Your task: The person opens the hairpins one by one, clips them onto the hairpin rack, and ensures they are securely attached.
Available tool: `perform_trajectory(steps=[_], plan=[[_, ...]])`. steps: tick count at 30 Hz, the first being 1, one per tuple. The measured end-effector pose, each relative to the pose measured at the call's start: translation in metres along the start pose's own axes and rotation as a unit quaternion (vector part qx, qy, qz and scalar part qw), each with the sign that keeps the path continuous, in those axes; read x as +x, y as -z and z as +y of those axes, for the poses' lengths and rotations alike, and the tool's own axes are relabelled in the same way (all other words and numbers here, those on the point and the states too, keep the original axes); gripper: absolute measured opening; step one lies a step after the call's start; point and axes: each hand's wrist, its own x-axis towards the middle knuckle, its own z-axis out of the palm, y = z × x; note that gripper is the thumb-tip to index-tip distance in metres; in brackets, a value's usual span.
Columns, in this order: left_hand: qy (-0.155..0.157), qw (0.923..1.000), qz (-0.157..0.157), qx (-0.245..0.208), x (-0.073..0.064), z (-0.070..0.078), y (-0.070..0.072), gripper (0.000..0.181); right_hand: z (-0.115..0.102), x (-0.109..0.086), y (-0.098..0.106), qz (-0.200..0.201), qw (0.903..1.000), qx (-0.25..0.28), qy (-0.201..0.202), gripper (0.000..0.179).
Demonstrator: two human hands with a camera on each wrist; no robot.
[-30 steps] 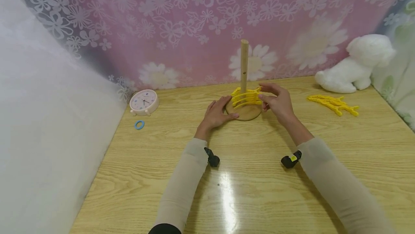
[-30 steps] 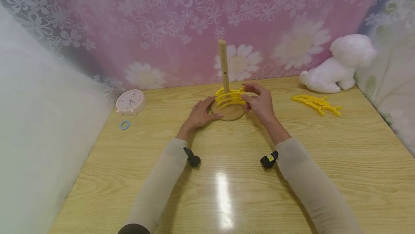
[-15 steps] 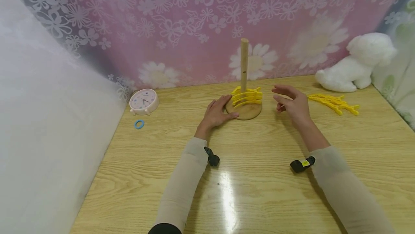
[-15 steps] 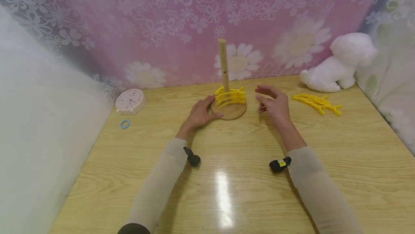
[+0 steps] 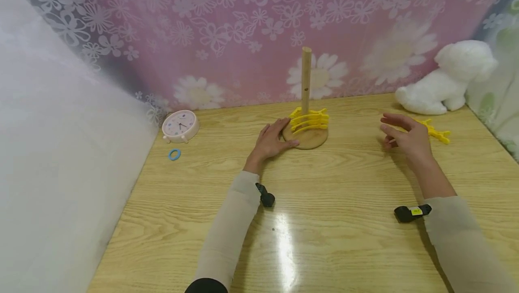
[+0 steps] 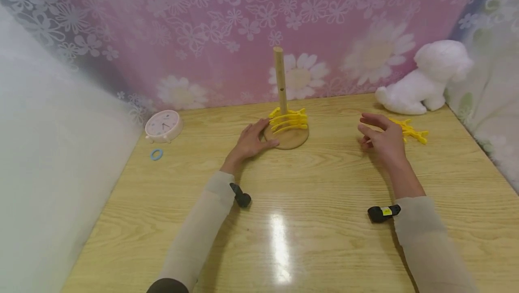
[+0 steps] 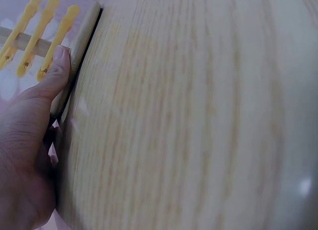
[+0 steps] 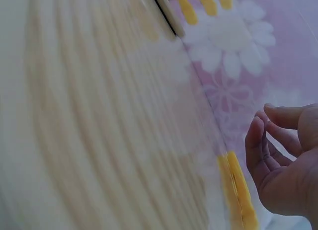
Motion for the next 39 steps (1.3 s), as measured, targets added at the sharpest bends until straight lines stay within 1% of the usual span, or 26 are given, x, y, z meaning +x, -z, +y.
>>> perform_trajectory(steps=[1,5,7,8,10,13,14,18,23,27,30,33,39], plan=[[0.0,1.0,-0.001,-0.001,0.0,0.0,0.0,0.091,0.0,-0.001,0.007,0.002,0.9999,0.015,-0.003,0.033],[0.003,1.0,0.001,-0.003,-0.001,0.002,0.0,0.09,0.0,-0.002,0.031,0.021,0.9994,0.024,-0.015,0.027],[0.004,1.0,0.001,-0.003,-0.001,0.003,0.0,0.089,0.0,-0.003,0.041,0.032,0.999,0.02,-0.022,0.027],[0.003,1.0,0.001,-0.004,-0.001,0.003,0.0,0.089,0.0,-0.003,0.046,0.04,0.9989,0.004,-0.025,0.027],[0.003,1.0,0.0,-0.004,0.0,0.003,0.0,0.089,-0.001,-0.004,0.056,0.057,0.9979,-0.008,-0.029,0.027],[0.004,1.0,-0.002,-0.002,0.001,0.001,-0.002,0.089,0.0,-0.005,0.068,0.081,0.9945,-0.051,-0.043,0.024],[0.005,1.0,-0.002,-0.001,0.001,0.0,-0.002,0.09,0.0,-0.005,0.072,0.085,0.9929,-0.067,-0.05,0.023],[0.007,1.0,0.003,-0.001,0.003,-0.001,-0.003,0.09,0.002,-0.004,0.08,0.093,0.9873,-0.101,-0.08,0.022],[0.009,1.0,0.001,0.001,0.002,-0.001,-0.002,0.091,0.005,-0.001,0.084,0.103,0.9803,-0.131,-0.106,0.023],[0.012,0.9999,-0.001,0.004,0.002,0.001,-0.001,0.09,0.007,0.0,0.084,0.107,0.9768,-0.149,-0.11,0.025],[0.012,0.9999,-0.001,0.009,0.0,0.002,0.0,0.09,0.009,-0.002,0.082,0.106,0.9776,-0.149,-0.104,0.028],[0.012,0.9999,-0.001,0.009,-0.001,0.002,0.0,0.09,0.011,-0.005,0.078,0.096,0.9793,-0.151,-0.095,0.028],[0.011,0.9999,-0.004,0.002,-0.003,0.002,0.0,0.09,0.009,-0.013,0.058,0.065,0.982,-0.161,-0.075,0.025]])
